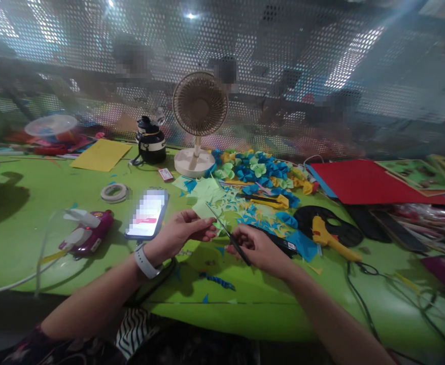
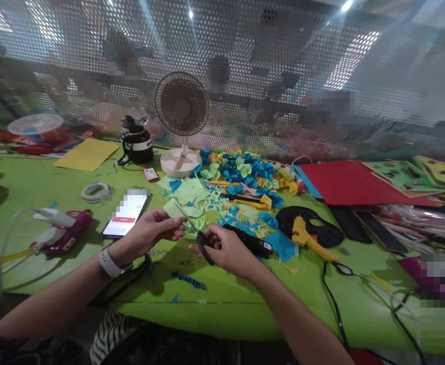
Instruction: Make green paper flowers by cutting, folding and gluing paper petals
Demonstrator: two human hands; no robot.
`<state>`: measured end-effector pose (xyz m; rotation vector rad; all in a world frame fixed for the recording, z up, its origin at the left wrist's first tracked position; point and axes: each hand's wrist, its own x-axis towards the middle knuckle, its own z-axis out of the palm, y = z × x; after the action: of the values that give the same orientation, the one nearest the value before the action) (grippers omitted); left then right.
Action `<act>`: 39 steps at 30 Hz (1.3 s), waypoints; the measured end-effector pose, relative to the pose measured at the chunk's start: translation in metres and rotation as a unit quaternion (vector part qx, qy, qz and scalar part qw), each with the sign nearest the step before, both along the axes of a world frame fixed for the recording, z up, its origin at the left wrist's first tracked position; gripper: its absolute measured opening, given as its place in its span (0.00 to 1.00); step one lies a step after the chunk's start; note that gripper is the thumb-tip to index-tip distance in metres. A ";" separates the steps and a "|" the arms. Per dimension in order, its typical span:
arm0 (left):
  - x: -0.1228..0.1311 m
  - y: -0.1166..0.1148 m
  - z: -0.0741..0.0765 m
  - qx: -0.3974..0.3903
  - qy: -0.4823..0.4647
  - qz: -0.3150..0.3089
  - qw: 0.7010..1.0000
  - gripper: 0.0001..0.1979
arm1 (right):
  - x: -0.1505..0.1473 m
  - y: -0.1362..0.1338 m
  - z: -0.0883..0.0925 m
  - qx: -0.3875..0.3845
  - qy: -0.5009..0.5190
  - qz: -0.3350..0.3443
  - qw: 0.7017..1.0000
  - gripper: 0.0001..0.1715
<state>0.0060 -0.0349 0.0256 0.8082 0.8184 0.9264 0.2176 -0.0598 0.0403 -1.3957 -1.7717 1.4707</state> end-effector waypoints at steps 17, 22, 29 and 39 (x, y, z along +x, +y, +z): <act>-0.005 0.005 0.001 0.015 0.043 -0.026 0.999 0.16 | 0.001 -0.001 0.000 0.011 -0.022 -0.003 1.000 0.28; -0.005 0.006 0.000 0.018 0.044 -0.035 0.998 0.17 | 0.001 -0.001 0.000 0.013 -0.023 -0.006 1.000 0.28; -0.006 0.005 0.002 0.025 0.051 -0.032 0.998 0.18 | 0.001 -0.001 0.001 0.010 -0.015 -0.017 1.000 0.29; -0.007 0.007 0.003 0.080 0.064 0.026 0.994 0.20 | 0.000 0.000 0.001 0.007 -0.003 -0.035 0.999 0.31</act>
<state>-0.0013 -0.0281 0.0282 0.9966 0.8871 1.0035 0.2174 -0.0597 0.0413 -1.4424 -1.7158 1.4166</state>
